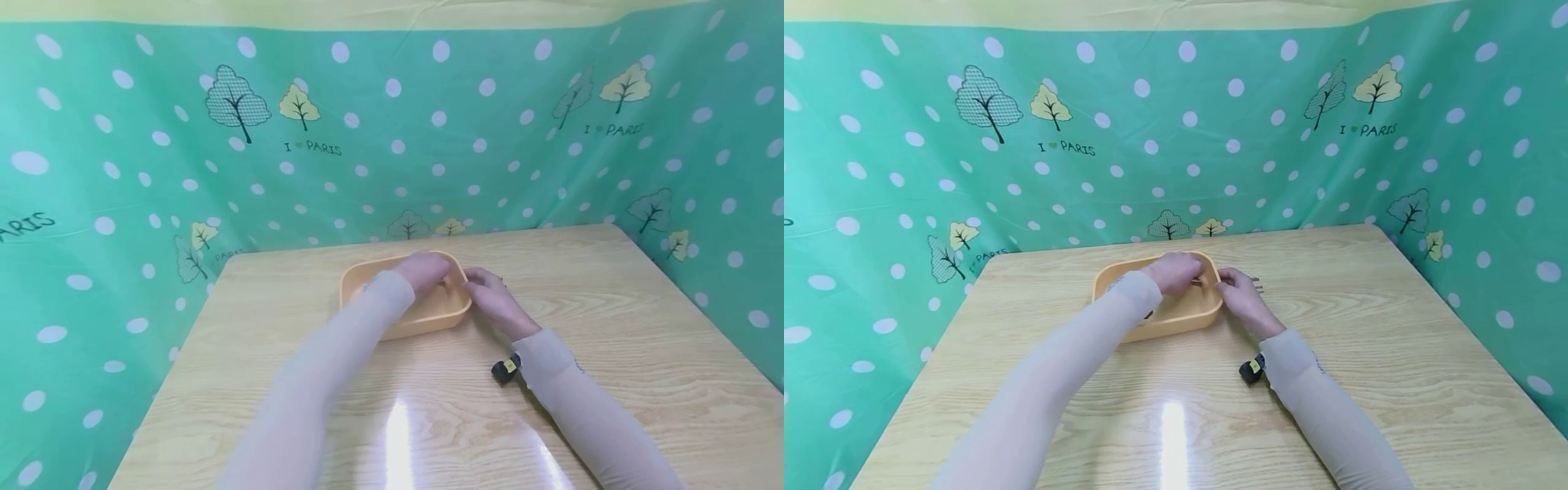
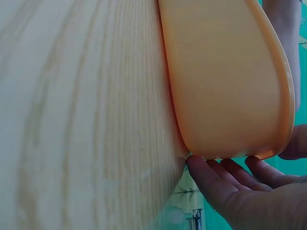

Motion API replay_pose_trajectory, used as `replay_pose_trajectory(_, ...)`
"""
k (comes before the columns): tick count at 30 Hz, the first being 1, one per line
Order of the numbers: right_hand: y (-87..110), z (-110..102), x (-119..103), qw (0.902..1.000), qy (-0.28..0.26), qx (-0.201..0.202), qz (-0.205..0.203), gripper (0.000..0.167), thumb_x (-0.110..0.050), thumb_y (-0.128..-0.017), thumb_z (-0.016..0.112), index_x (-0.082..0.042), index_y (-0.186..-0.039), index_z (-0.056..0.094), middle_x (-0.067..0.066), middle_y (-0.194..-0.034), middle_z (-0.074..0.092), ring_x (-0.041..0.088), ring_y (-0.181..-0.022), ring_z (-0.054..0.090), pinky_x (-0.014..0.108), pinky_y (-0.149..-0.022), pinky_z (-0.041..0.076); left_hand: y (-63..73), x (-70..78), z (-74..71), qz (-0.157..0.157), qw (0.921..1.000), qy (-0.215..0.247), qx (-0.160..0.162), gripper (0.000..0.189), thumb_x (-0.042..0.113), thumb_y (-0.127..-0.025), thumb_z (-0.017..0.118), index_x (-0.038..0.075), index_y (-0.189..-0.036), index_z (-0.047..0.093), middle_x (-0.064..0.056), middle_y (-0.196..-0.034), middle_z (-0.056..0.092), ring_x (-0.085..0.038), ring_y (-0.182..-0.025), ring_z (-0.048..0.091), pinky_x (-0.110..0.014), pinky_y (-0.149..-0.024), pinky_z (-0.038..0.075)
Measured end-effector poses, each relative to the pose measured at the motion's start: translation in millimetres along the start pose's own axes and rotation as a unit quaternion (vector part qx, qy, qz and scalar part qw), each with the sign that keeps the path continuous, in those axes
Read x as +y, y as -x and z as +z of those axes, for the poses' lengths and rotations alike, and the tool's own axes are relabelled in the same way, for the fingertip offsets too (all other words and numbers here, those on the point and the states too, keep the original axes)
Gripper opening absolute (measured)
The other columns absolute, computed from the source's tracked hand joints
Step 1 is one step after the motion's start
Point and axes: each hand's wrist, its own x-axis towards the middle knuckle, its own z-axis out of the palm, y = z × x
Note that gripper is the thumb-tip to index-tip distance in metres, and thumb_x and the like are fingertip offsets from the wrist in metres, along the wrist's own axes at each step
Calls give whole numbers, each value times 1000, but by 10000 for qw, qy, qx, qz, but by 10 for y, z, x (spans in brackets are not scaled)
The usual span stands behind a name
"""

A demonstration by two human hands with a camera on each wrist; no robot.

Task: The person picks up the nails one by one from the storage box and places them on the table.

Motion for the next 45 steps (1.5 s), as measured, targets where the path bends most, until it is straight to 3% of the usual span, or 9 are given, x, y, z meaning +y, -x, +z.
replay_pose_trajectory(6, 5, 2, -3, 9999, -119, 24, 67, 49, -16, -97, 44, -2, -143, 35, 18, -143, 41, 33, -127, 45, 45, -107, 36, 209, 37, -182, 221, 9984, -527, 16, 32, 15, -89, 54, 32, -113, 66, 8, -126, 59, -12, -111, 53, -37, -101, 40)
replay_pose_trajectory(8, 6, 4, -5, 9999, -149, 34, 45, 49, -15, -97, 44, -2, -143, 35, 18, -143, 41, 33, -126, 46, 45, -107, 37, 249, 29, -243, 381, 9957, -840, 8, 42, 2, -86, 50, 31, -112, 65, 6, -122, 60, -12, -107, 53, -36, -100, 41)
replay_pose_trajectory(10, 6, 7, -9, 9999, -164, 40, 24, 49, -15, -97, 43, -1, -143, 35, 19, -143, 41, 33, -126, 46, 45, -107, 37, 270, 21, -293, 434, 9944, -963, -6, 44, -1, -85, 49, 30, -111, 66, 6, -120, 61, -11, -103, 53, -34, -98, 43)
replay_pose_trajectory(14, 5, 13, -13, 9999, -130, 19, 23, 49, -15, -98, 43, 0, -144, 34, 19, -143, 40, 33, -126, 46, 45, -107, 37, 259, -1, -373, 1008, 9702, -2200, -59, 46, -11, -79, 53, 23, -108, 65, 4, -106, 64, -10, -90, 54, -27, -87, 46)
replay_pose_trajectory(17, -2, 11, -12, 10000, -62, 4, 30, 49, -16, -98, 42, 0, -144, 34, 19, -142, 41, 32, -126, 46, 45, -107, 37, 266, -12, -418, 1087, 9577, -2662, -69, 37, -10, -79, 57, 18, -102, 65, 4, -95, 64, -11, -82, 54, -24, -78, 47)
replay_pose_trajectory(23, -11, 4, -22, 10000, 39, 42, 45, 49, -17, -98, 42, 0, -143, 34, 20, -142, 42, 32, -126, 46, 44, -107, 37, 358, -50, -493, 1163, 9488, -2936, -30, 33, -11, -80, 55, 18, -94, 65, 5, -87, 62, -14, -79, 57, -22, -71, 47)
replay_pose_trajectory(30, -10, 2, -37, 10000, 45, 48, 45, 49, -17, -98, 42, 1, -143, 34, 20, -140, 43, 31, -124, 48, 43, -106, 38, 529, -143, -568, 1137, 9528, -2812, 95, 36, -11, -81, 52, 20, -95, 64, 7, -88, 59, -13, -81, 55, -23, -73, 46)
replay_pose_trajectory(38, -9, -2, -5, 9999, 64, 45, 88, 49, -17, -98, 42, 0, -144, 33, 19, -143, 40, 32, -127, 45, 44, -107, 36, 728, -226, -632, 1048, 9465, -3045, 204, 32, -8, -85, 50, 20, -94, 63, 5, -85, 55, -13, -75, 49, -24, -68, 46)
replay_pose_trajectory(45, -8, 15, 0, 10000, -48, 40, 63, 49, -17, -98, 42, 1, -143, 34, 19, -141, 41, 32, -126, 46, 44, -107, 37, 899, -332, -689, 715, 9547, -2882, 211, 31, -6, -86, 53, 19, -101, 63, 2, -98, 61, -14, -87, 57, -28, -79, 49)
